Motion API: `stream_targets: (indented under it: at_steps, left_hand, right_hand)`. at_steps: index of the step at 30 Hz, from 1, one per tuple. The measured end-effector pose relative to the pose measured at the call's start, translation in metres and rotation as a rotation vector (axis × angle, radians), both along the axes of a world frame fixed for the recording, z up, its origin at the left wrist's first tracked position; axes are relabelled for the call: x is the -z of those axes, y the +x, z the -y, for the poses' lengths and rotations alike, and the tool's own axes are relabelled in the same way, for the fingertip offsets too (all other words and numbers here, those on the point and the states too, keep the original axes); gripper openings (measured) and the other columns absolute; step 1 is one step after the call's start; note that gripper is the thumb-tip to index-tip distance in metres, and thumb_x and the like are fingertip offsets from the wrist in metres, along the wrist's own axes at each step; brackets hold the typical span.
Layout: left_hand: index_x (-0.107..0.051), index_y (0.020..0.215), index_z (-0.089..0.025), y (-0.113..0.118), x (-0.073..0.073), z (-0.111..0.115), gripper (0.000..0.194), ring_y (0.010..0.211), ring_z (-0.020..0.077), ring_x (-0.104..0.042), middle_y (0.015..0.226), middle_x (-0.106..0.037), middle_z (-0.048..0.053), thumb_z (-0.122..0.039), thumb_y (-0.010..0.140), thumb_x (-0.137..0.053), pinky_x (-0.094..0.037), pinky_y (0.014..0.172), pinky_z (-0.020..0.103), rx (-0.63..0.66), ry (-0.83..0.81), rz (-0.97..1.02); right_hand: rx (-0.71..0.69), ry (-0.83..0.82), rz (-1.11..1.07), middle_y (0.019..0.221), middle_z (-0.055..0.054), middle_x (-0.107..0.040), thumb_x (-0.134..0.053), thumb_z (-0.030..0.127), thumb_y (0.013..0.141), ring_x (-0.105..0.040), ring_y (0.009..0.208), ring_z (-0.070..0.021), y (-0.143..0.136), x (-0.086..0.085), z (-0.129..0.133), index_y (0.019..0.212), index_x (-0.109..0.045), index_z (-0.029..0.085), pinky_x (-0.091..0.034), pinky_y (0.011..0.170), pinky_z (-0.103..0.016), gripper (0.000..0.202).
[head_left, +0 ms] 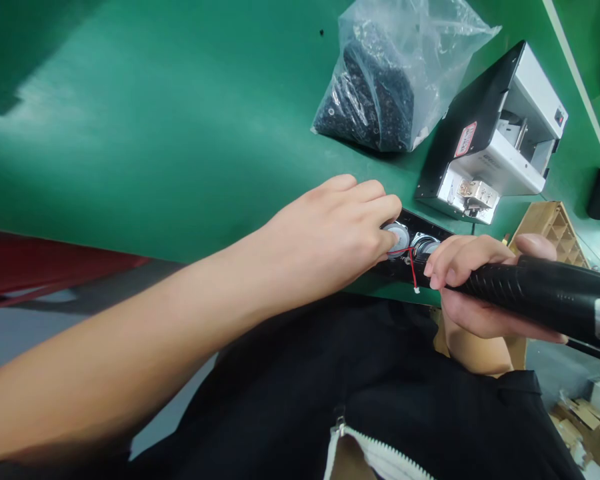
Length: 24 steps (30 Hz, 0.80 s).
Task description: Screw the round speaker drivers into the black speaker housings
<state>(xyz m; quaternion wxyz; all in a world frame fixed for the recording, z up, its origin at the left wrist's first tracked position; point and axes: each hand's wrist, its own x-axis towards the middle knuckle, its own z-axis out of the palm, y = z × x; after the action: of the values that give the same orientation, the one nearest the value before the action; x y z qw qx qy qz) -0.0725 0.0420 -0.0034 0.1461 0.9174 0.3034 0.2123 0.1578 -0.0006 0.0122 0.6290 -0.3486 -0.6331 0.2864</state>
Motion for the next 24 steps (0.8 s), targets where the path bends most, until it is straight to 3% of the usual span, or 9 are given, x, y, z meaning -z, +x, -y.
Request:
stream_targets:
  at_steps: [4, 7, 10, 12, 13, 18, 24]
  left_hand:
    - [-0.085, 0.093, -0.023, 0.000, -0.001, 0.000, 0.035, 0.095, 0.0280, -0.067, 0.102, -0.079, 0.008, -0.026, 0.121, -0.065, -0.043, 0.080, 0.044, -0.008, -0.001, 0.031]
    - [-0.083, 0.089, -0.022, 0.002, 0.000, 0.002, 0.035, 0.094, 0.0276, -0.066, 0.099, -0.077, 0.008, -0.023, 0.120, -0.067, -0.040, 0.080, 0.043, -0.015, 0.021, 0.049]
    - [-0.080, 0.086, -0.022, 0.002, 0.002, 0.004, 0.035, 0.092, 0.0273, -0.065, 0.092, -0.073, 0.006, -0.017, 0.119, -0.067, -0.037, 0.078, 0.043, -0.019, 0.077, 0.045]
    - [-0.081, 0.087, -0.022, 0.002, 0.003, 0.006, 0.034, 0.091, 0.0281, -0.065, 0.089, -0.073, 0.006, -0.014, 0.117, -0.067, -0.036, 0.076, 0.044, -0.014, 0.116, 0.042]
    - [-0.081, 0.087, -0.022, 0.001, 0.004, 0.007, 0.033, 0.091, 0.0285, -0.065, 0.089, -0.073, 0.005, -0.014, 0.117, -0.068, -0.036, 0.076, 0.045, -0.011, 0.129, 0.041]
    - [-0.080, 0.088, -0.022, 0.000, 0.008, 0.009, 0.028, 0.092, 0.0283, -0.065, 0.089, -0.073, 0.005, -0.014, 0.114, -0.072, -0.036, 0.078, 0.044, -0.019, 0.133, 0.075]
    - [-0.078, 0.086, -0.022, 0.002, 0.012, 0.013, 0.030, 0.093, 0.0283, -0.066, 0.087, -0.071, 0.006, -0.012, 0.113, -0.068, -0.039, 0.079, 0.044, -0.047, 0.157, 0.113]
  right_hand:
    - [-0.020, -0.009, 0.034, 0.065, 0.012, -0.056, -0.057, 0.102, 0.100, -0.043, 0.035, -0.0150, 0.001, 0.000, 0.001, 0.150, -0.066, 0.046, -0.048, 0.038, -0.033, 0.076]
    - [-0.113, 0.030, -0.033, 0.069, 0.010, -0.063, -0.062, 0.091, 0.107, -0.051, 0.040, -0.0142, -0.002, -0.003, 0.003, 0.155, -0.069, 0.037, -0.051, 0.039, -0.031, 0.073]
    - [-0.180, 0.042, 0.025, 0.074, 0.009, -0.070, -0.078, 0.051, 0.111, -0.062, 0.049, -0.0137, -0.001, -0.009, 0.007, 0.158, -0.069, 0.034, -0.063, 0.050, -0.030, 0.051]
    - [-0.232, 0.043, 0.126, 0.079, 0.009, -0.075, -0.076, 0.025, 0.107, -0.068, 0.054, -0.0131, 0.001, -0.012, 0.011, 0.155, -0.068, 0.035, -0.070, 0.059, -0.031, 0.049]
    - [-0.252, 0.064, 0.148, 0.081, 0.009, -0.077, -0.074, 0.020, 0.106, -0.069, 0.056, -0.0128, 0.001, -0.014, 0.013, 0.151, -0.069, 0.034, -0.071, 0.060, -0.031, 0.047]
    - [-0.227, 0.051, 0.130, 0.083, 0.008, -0.074, -0.071, 0.013, 0.101, -0.069, 0.058, -0.0124, -0.007, -0.013, 0.018, 0.134, -0.070, 0.032, -0.071, 0.065, -0.030, 0.038]
    - [-0.249, 0.107, -0.099, 0.084, 0.003, -0.071, -0.059, 0.023, 0.109, -0.059, 0.058, -0.0136, -0.031, 0.005, 0.020, 0.122, -0.069, 0.031, -0.056, 0.056, -0.029, 0.018]
